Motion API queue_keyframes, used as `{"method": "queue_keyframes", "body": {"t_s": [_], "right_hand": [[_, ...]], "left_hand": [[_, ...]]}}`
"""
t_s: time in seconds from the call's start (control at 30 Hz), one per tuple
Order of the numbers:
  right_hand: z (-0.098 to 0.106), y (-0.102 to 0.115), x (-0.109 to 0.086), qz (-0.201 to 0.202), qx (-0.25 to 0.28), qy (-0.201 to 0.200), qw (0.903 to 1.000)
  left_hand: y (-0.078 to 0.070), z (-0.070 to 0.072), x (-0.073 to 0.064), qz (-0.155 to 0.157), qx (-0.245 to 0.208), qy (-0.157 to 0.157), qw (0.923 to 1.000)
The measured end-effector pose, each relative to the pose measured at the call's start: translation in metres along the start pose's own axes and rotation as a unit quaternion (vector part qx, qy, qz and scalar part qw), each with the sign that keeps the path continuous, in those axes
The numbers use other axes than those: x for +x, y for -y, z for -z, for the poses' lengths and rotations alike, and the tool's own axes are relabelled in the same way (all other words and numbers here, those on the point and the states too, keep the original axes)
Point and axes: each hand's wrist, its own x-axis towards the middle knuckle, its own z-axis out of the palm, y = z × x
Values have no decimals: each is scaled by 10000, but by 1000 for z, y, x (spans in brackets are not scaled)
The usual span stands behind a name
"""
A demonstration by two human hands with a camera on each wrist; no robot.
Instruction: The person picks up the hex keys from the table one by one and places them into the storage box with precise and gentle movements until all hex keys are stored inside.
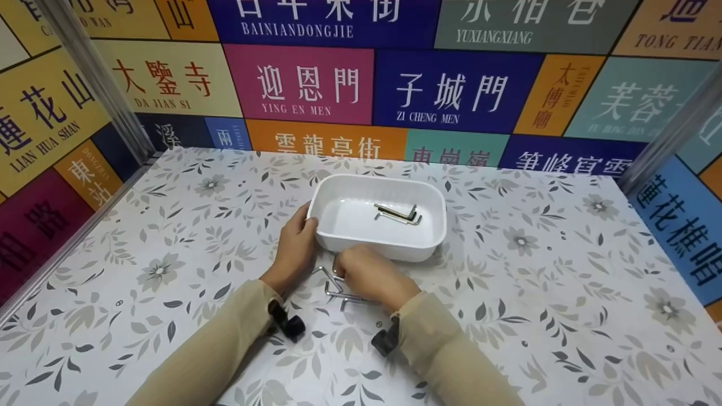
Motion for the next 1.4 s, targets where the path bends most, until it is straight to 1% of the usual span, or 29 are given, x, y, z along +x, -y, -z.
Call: {"method": "queue_keyframes", "body": {"t_s": [0.2, 0.4, 0.6, 0.9, 1.4], "right_hand": [[0, 0, 0, -93, 82, 66, 9999], [-2, 0, 2, -90, 21, -3, 10000], [-3, 1, 3, -116, 44, 15, 9999], [-4, 0, 3, 71, -62, -53, 9999], [-3, 1, 3, -10, 49, -28, 10000]], "left_hand": [[0, 0, 0, 30, 5, 5, 10000], [0, 0, 0, 64, -66, 33, 10000], [1, 0, 0, 73, -59, 37, 9999], [3, 0, 2, -103, 32, -28, 9999], [1, 0, 1, 24, 59, 47, 10000]]}}
